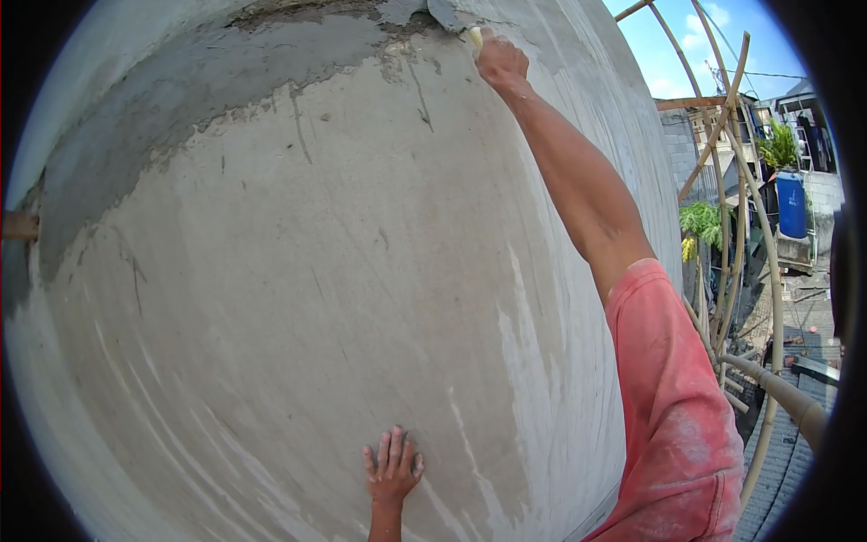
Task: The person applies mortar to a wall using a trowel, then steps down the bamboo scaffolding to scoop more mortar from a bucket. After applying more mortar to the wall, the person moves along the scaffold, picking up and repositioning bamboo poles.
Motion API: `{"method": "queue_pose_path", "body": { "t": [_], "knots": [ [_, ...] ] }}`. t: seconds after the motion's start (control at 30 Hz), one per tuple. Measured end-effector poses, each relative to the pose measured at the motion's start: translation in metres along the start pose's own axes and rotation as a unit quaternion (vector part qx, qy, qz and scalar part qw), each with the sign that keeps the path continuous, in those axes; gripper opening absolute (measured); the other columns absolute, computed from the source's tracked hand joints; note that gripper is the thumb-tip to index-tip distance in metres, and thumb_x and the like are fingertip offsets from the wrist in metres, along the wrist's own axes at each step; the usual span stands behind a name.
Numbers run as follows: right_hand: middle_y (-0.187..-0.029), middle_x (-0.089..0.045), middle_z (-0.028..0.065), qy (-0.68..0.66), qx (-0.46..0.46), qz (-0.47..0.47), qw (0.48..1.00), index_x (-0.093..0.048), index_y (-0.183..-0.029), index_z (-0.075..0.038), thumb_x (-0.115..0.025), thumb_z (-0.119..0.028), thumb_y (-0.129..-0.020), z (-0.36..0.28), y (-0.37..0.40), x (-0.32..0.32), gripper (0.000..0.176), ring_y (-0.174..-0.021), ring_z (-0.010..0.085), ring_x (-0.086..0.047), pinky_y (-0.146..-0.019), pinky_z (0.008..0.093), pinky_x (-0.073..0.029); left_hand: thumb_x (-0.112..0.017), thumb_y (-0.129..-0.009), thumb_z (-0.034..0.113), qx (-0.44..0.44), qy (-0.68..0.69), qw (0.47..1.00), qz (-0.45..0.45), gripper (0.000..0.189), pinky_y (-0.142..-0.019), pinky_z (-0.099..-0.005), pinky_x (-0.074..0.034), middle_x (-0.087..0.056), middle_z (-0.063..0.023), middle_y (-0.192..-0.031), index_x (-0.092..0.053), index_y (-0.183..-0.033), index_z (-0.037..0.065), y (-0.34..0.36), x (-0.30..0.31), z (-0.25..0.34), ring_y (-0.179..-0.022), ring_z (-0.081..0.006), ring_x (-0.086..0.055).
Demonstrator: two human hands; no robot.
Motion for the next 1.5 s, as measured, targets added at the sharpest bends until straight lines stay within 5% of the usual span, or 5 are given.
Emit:
{"method": "queue_pose_path", "body": {
  "t": [0.2, 0.4, 0.8, 1.3, 1.5],
  "knots": [
    [-0.095, -0.058, 0.0151, -0.017, 0.061, -0.023, 0.998, -0.046, -0.117, -0.014, -0.053, -0.030, -0.082, -0.018, 0.034, -0.003, 0.039, -0.087, 0.0341, -0.059, -0.071, 0.0451, -0.048, -0.051, -0.078, 0.036, -0.003, 0.001, 1.000, 0.007, 0.033, -0.107, -0.0498, -0.016, -0.047, -0.0071, -0.129, -0.062, -0.103, 0.016, -0.001, 0.003, 0.002, -0.126, -0.0234, -0.035],
    [-0.092, -0.057, 0.0128, -0.007, 0.124, 0.082, 0.989, -0.041, -0.123, -0.015, -0.051, -0.022, -0.084, -0.030, 0.039, 0.004, 0.040, -0.079, 0.0330, -0.060, -0.065, 0.0430, -0.049, -0.050, -0.079, 0.036, -0.003, 0.000, 1.000, 0.021, 0.033, -0.107, -0.0499, -0.016, -0.047, -0.0075, -0.129, -0.062, -0.102, 0.016, -0.003, 0.004, 0.001, -0.126, -0.0240, -0.035],
    [-0.091, -0.054, 0.0105, -0.041, 0.276, -0.004, 0.960, -0.036, -0.124, -0.015, -0.047, -0.006, -0.082, -0.033, 0.106, 0.030, 0.044, -0.078, 0.0264, -0.061, -0.054, 0.0362, -0.050, -0.053, -0.077, 0.035, 0.001, 0.009, 1.000, -0.001, 0.034, -0.107, -0.0506, -0.015, -0.046, -0.0080, -0.130, -0.061, -0.104, 0.015, -0.003, 0.001, 0.001, -0.126, -0.0241, -0.035],
    [-0.100, -0.055, 0.0178, 0.071, 0.011, -0.030, 0.997, -0.038, -0.125, -0.013, -0.039, -0.014, -0.086, 0.049, 0.042, -0.006, 0.038, -0.083, 0.0357, -0.060, -0.069, 0.0458, -0.048, -0.047, -0.082, 0.038, 0.014, -0.011, 1.000, -0.005, 0.032, -0.108, -0.0477, -0.017, -0.048, -0.0034, -0.129, -0.062, -0.104, 0.020, -0.005, 0.002, 0.001, -0.126, -0.0202, -0.035],
    [-0.094, -0.056, 0.0176, 0.003, 0.047, -0.035, 0.998, -0.040, -0.124, -0.012, -0.045, -0.017, -0.084, 0.012, 0.060, -0.005, 0.041, -0.078, 0.0368, -0.060, -0.067, 0.0454, -0.048, -0.047, -0.082, 0.037, 0.009, -0.009, 1.000, 0.006, 0.030, -0.108, -0.0478, -0.017, -0.048, -0.0032, -0.128, -0.062, -0.102, 0.020, -0.003, 0.003, 0.000, -0.126, -0.0203, -0.036]
  ]
}}
Point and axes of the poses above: each hand's wrist, its own y-axis away from the middle knuckle, its own x-axis out of the back of the hand, z = x × y, the point moved 8 cm from there along -y, towards the middle knuckle
